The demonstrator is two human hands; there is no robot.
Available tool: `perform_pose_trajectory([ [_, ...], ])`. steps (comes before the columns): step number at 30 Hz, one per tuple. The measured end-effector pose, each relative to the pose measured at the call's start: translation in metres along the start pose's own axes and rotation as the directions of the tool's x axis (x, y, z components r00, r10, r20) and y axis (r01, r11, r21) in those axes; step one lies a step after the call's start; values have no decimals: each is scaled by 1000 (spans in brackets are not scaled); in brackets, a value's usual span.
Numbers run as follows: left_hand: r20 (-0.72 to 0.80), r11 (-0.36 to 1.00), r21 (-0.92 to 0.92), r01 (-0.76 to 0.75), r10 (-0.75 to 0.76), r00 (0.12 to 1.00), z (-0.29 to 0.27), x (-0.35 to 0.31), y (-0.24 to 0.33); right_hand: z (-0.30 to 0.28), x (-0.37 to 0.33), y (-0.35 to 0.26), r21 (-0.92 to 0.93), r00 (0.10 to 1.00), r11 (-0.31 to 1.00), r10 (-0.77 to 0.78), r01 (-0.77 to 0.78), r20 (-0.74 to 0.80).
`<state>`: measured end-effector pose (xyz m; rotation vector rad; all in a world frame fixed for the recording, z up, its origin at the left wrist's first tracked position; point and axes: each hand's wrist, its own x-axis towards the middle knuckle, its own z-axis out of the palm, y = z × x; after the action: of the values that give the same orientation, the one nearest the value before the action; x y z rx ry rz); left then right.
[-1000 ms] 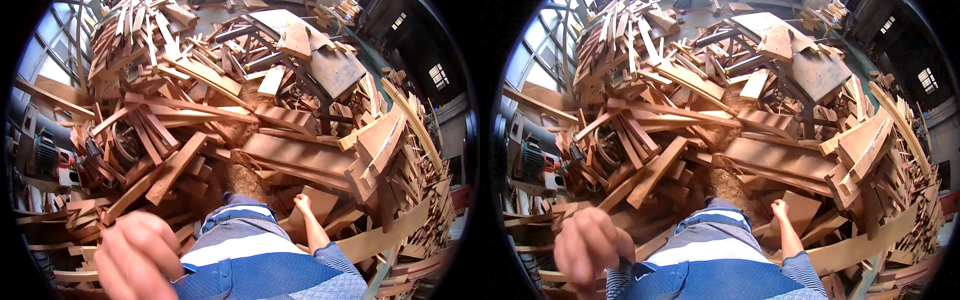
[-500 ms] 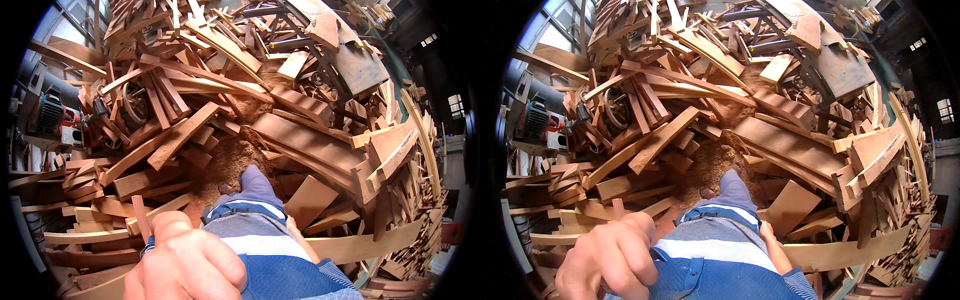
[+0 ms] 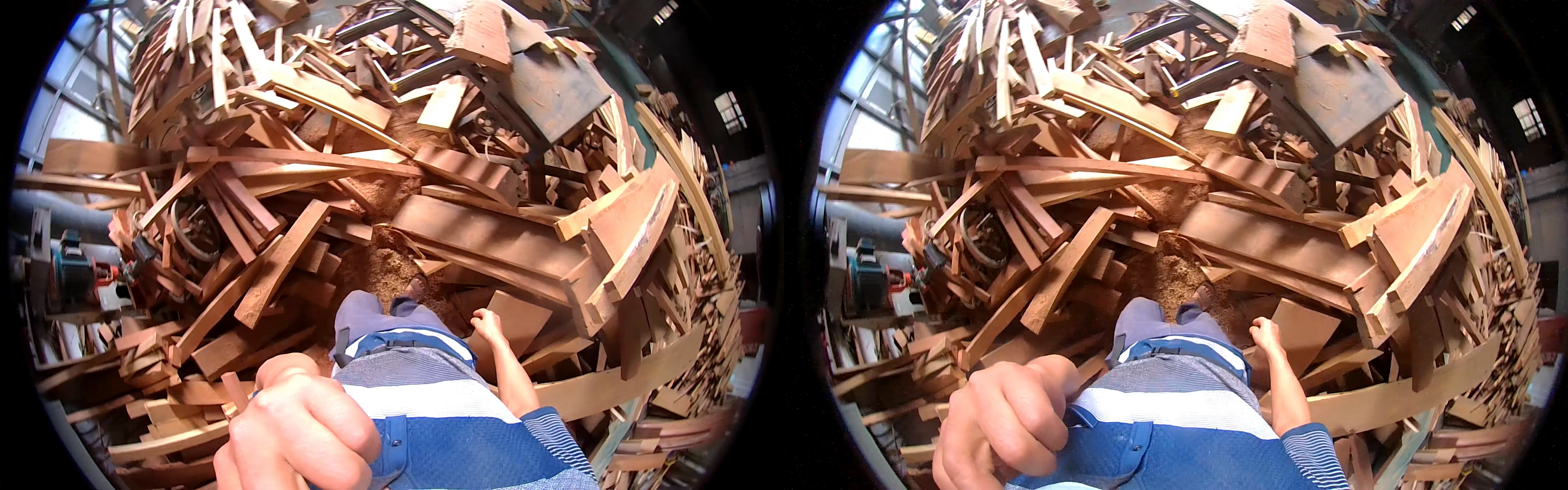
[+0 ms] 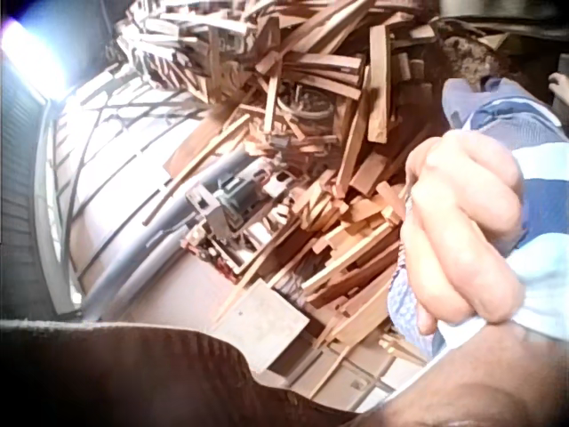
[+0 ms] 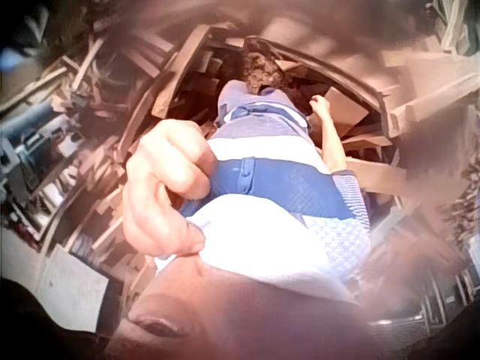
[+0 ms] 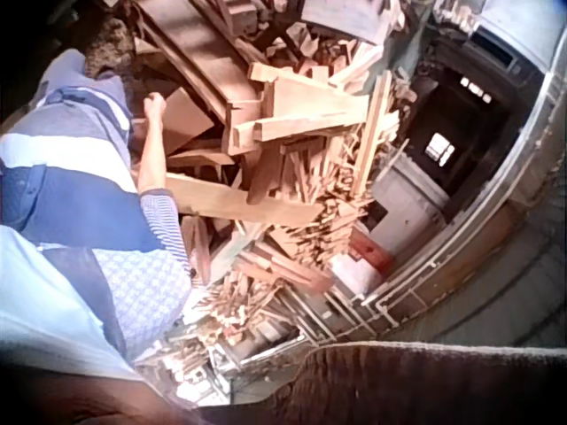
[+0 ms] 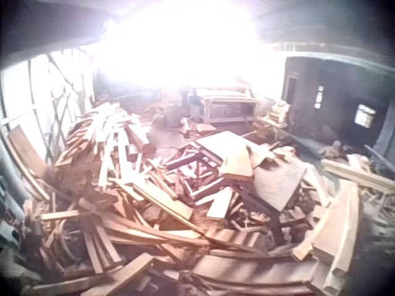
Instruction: The person clears wood shavings from a woodworking machine using a wooden stick and a hand brush, moving the debris onto the floor.
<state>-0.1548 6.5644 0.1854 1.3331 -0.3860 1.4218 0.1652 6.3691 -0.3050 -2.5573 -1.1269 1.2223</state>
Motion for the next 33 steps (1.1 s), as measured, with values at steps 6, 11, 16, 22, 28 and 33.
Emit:
perform_pose_trajectory([
  [6, 44, 989, -100, 106, -102, 994, -39, 17, -39, 5, -20, 28, 61, 987, 987, 154, -151, -49],
  [11, 76, 908, -365, 207, -193, 978, -77, 24, -68, 43, -84, 33, 168, 921, 915, 382, -366, -71],
  [16, 141, 879, -404, 252, -212, 967, -119, 35, -81, 114, -134, 23, 177, 872, 855, 466, -488, 150],
  [22, 190, 823, -501, 267, -197, 962, -156, 38, -103, 167, -125, -18, 625, 808, 555, 545, -549, 225],
  [28, 232, 820, -416, 394, -323, 918, -161, 43, -116, 151, -130, -82, 688, 761, 461, 615, -560, 207],
  [33, 331, 757, -446, 477, -356, 874, -142, 44, -128, 195, -146, -86, 852, 655, 167, 717, -496, 241],
])
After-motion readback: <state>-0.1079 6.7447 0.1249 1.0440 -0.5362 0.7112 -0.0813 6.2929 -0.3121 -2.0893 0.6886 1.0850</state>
